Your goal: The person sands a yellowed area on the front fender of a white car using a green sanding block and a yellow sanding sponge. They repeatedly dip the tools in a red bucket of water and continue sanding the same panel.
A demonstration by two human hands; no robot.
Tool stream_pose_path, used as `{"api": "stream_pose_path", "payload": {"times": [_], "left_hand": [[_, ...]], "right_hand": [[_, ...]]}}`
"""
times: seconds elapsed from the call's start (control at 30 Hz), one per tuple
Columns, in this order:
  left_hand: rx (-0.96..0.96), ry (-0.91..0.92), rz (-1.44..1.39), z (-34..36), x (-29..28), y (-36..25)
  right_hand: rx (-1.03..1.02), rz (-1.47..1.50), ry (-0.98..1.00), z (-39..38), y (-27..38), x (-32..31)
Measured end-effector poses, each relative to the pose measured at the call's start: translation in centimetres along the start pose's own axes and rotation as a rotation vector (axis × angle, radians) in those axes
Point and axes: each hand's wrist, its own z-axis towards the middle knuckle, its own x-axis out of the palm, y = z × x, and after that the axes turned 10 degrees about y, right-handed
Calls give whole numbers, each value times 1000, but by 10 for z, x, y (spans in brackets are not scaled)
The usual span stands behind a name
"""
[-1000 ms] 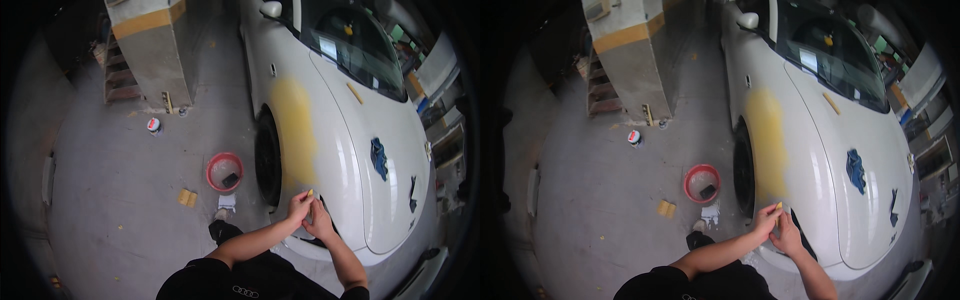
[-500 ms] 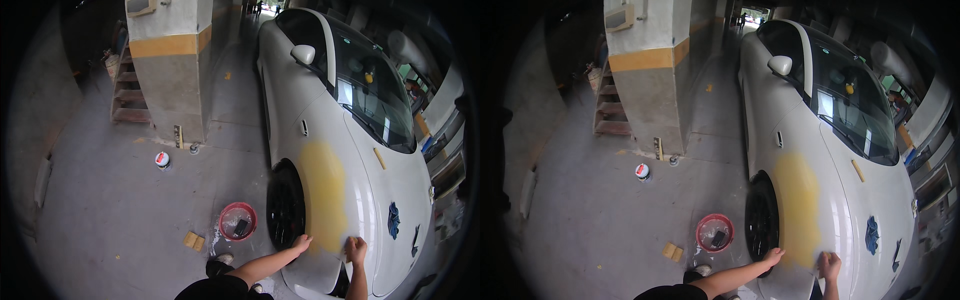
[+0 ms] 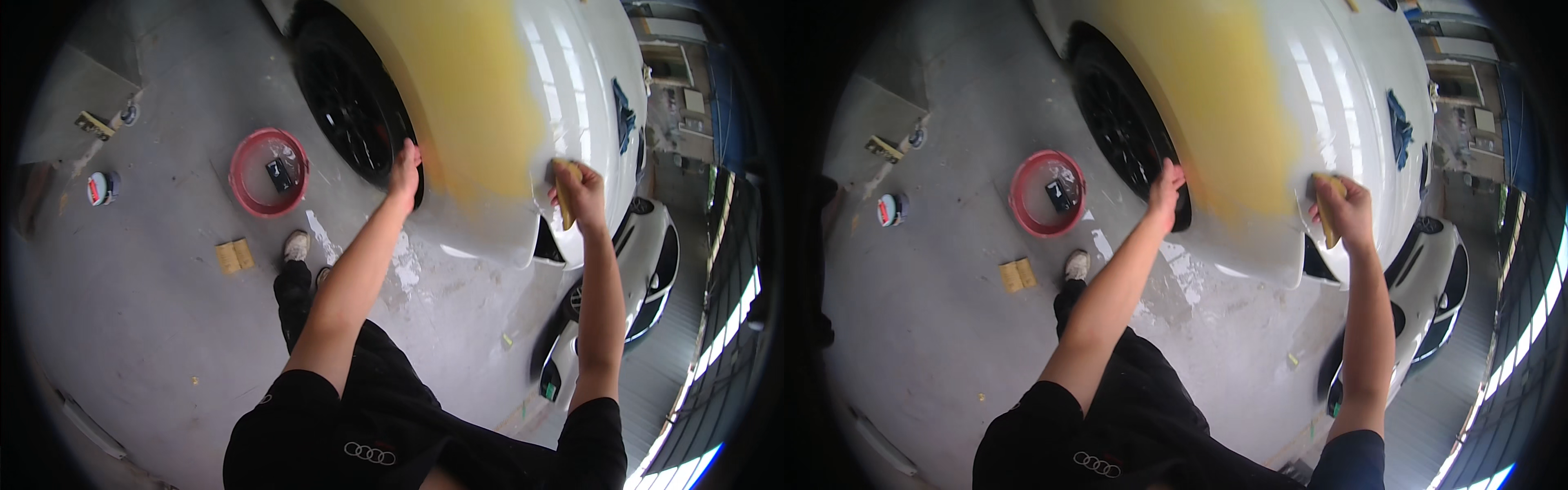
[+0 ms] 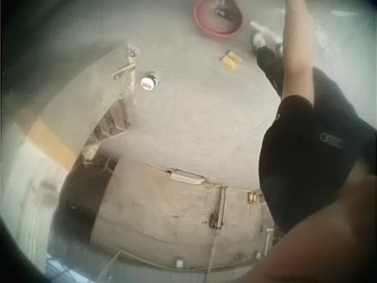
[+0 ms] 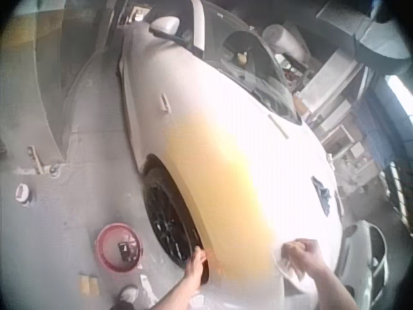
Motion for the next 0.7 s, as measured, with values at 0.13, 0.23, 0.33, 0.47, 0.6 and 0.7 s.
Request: {"api": "stream_pose_path", "payload": {"times": [0.13, 0.23, 0.33, 0.47, 0.6, 0.7], "left_hand": [[-34, 116, -38, 13, -18, -5], [-7, 136, -119, 18, -21, 1], [47, 177, -126, 20, -18, 9], [107, 120, -122, 22, -14, 15], [119, 147, -119, 26, -15, 16], [82, 202, -169, 28, -18, 17]], "right_hand": [[8, -44, -48, -3, 8, 4], [40, -126, -90, -4, 10, 2], [27, -90, -75, -3, 11, -2], [-24, -91, -28, -3, 11, -7], [-4, -165, -58, -4, 12, -7], [-21, -192, -79, -5, 12, -6]]}}
